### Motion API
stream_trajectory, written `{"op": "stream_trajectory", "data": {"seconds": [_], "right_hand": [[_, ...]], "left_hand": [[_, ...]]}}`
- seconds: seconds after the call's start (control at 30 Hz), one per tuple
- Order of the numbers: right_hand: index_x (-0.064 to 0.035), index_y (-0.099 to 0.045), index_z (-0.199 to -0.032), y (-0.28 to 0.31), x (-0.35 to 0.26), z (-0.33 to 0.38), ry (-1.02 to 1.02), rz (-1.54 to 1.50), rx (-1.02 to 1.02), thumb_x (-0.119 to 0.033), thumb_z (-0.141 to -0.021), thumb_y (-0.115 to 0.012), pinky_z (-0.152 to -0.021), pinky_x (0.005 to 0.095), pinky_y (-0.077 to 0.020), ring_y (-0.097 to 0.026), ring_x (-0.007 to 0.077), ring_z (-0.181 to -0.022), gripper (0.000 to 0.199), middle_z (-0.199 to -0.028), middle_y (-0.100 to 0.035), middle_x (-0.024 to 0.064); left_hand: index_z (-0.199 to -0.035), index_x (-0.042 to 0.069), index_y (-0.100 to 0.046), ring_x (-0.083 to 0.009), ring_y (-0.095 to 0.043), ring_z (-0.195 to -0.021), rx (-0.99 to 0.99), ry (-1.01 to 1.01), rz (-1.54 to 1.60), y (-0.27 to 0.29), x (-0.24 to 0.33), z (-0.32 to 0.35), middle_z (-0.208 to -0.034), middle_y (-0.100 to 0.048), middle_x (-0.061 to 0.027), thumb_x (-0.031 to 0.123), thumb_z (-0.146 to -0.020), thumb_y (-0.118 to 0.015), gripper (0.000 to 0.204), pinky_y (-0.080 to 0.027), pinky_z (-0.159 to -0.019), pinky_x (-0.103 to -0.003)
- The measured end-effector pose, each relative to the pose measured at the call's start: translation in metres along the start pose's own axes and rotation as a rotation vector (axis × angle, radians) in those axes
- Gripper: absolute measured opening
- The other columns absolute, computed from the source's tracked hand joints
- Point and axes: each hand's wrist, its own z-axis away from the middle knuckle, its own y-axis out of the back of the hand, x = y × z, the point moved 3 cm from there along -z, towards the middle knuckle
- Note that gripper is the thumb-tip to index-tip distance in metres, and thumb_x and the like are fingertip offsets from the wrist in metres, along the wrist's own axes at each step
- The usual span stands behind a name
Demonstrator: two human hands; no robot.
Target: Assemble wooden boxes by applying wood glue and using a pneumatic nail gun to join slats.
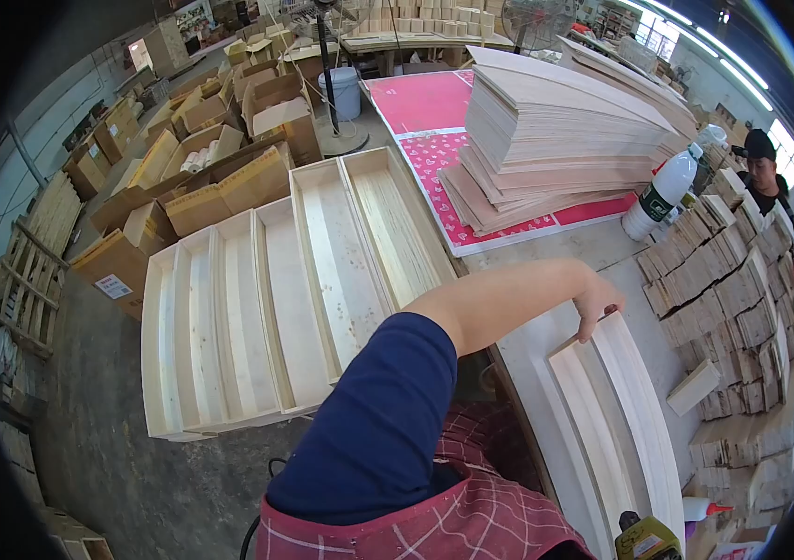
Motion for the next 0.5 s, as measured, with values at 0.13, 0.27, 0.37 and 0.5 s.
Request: {"op": "stream_trajectory", "data": {"seconds": [0.13, 0.27, 0.37, 0.5], "right_hand": [[-0.0012, -0.056, -0.103, 0.008, -0.033, -0.001, -0.005, -0.013, -0.035, -0.013, -0.062, -0.071, -0.072, 0.0365, -0.0466, -0.061, 0.0291, -0.083, 0.046, -0.088, -0.062, 0.0182], [-0.0019, -0.057, -0.104, 0.004, -0.026, 0.001, 0.025, -0.005, -0.058, -0.012, -0.063, -0.07, -0.071, 0.0359, -0.0469, -0.062, 0.0283, -0.082, 0.044, -0.087, -0.063, 0.0182], [-0.0028, -0.057, -0.107, 0.0, -0.003, 0.007, -0.195, -0.281, 0.144, -0.013, -0.066, -0.068, -0.069, 0.0354, -0.0473, -0.062, 0.0264, -0.087, 0.044, -0.092, -0.063, 0.0208], [-0.0012, -0.036, -0.127, 0.015, -0.038, -0.006, -0.022, 0.017, 0.034, -0.003, -0.063, -0.061, -0.076, 0.0353, -0.0432, -0.055, 0.0256, -0.08, 0.068, -0.089, -0.059, 0.0137]], "left_hand": [[-0.116, 0.003, -0.042, -0.0242, -0.055, -0.097, 0.02, -0.066, 0.164, -0.008, 0.003, -0.014, -0.109, -0.054, -0.0104, 0.022, -0.042, -0.084, 0.087, -0.044, -0.082, -0.034], [-0.107, 0.002, -0.047, -0.0253, -0.057, -0.092, 0.092, -0.199, 0.179, -0.04, 0.038, -0.015, -0.101, -0.058, -0.0116, 0.028, -0.042, -0.085, 0.08, -0.045, -0.078, -0.033], [-0.103, 0.003, -0.048, -0.0272, -0.057, -0.091, 0.16, -0.245, 0.177, -0.071, 0.087, -0.016, -0.1, -0.058, -0.0127, 0.032, -0.041, -0.084, 0.077, -0.045, -0.077, -0.032], [-0.1, 0.003, -0.05, -0.0294, -0.055, -0.092, 0.216, -0.326, 0.356, -0.1, 0.123, -0.021, -0.097, -0.058, -0.0141, 0.032, -0.041, -0.084, 0.074, -0.044, -0.079, -0.034]]}}
